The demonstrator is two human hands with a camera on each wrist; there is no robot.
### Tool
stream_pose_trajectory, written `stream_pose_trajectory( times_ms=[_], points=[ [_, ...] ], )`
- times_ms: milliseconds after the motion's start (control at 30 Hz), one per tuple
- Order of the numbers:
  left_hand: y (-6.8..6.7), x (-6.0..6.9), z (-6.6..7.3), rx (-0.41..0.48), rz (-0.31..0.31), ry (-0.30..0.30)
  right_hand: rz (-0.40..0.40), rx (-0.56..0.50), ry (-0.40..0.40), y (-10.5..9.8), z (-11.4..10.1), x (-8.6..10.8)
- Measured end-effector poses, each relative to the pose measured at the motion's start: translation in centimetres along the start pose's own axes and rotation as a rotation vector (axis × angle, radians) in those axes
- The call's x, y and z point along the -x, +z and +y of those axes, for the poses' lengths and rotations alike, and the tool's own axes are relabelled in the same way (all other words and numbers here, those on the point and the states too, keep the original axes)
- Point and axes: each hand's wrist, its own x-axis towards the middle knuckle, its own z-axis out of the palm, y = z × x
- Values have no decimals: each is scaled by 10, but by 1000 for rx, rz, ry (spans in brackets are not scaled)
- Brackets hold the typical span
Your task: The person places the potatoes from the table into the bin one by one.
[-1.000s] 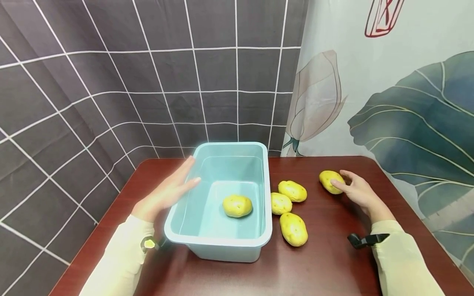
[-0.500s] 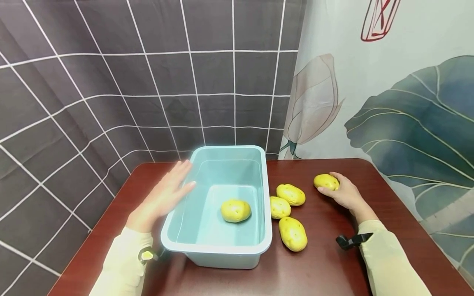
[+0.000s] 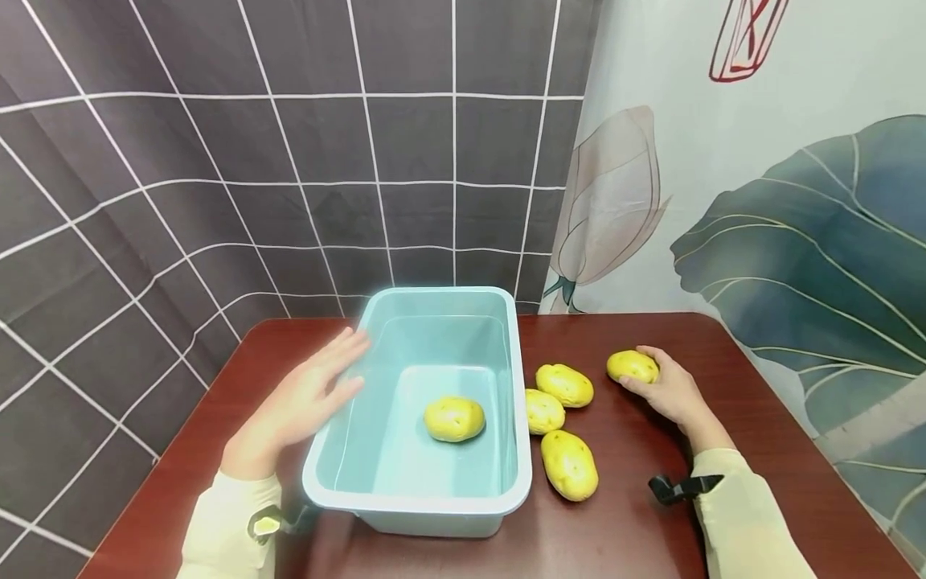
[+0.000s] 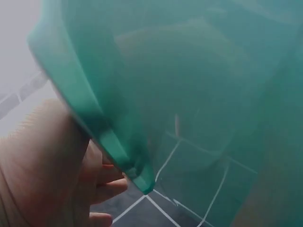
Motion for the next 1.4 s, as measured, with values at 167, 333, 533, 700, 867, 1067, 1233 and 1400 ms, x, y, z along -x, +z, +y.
stream_pose_trajectory(
  times_ms=[167, 333, 533, 700, 867, 1067, 1233, 1400],
  points=[
    [-3, 1, 1, -33, 4, -2, 6, 30, 6, 0, -8, 6],
    [-4, 4, 2, -39, -9, -29, -11, 56, 5, 1, -10, 10],
    [-3, 9, 5, -30, -39, -78, -70, 165, -12, -2, -13, 11],
    [-3, 9, 5, -26, -53, -101, -93, 216, -25, -4, -15, 13],
    [-4, 8, 6, -42, -46, -96, -58, 214, -39, -4, -15, 14],
    [-4, 8, 5, -44, -44, -97, -19, 174, -44, -5, -17, 14],
    [-4, 8, 6, -47, -41, -99, 7, 137, -63, -6, -24, 15],
    [-4, 8, 7, -47, -46, -104, 36, 59, -76, -7, -31, 17]
  ],
)
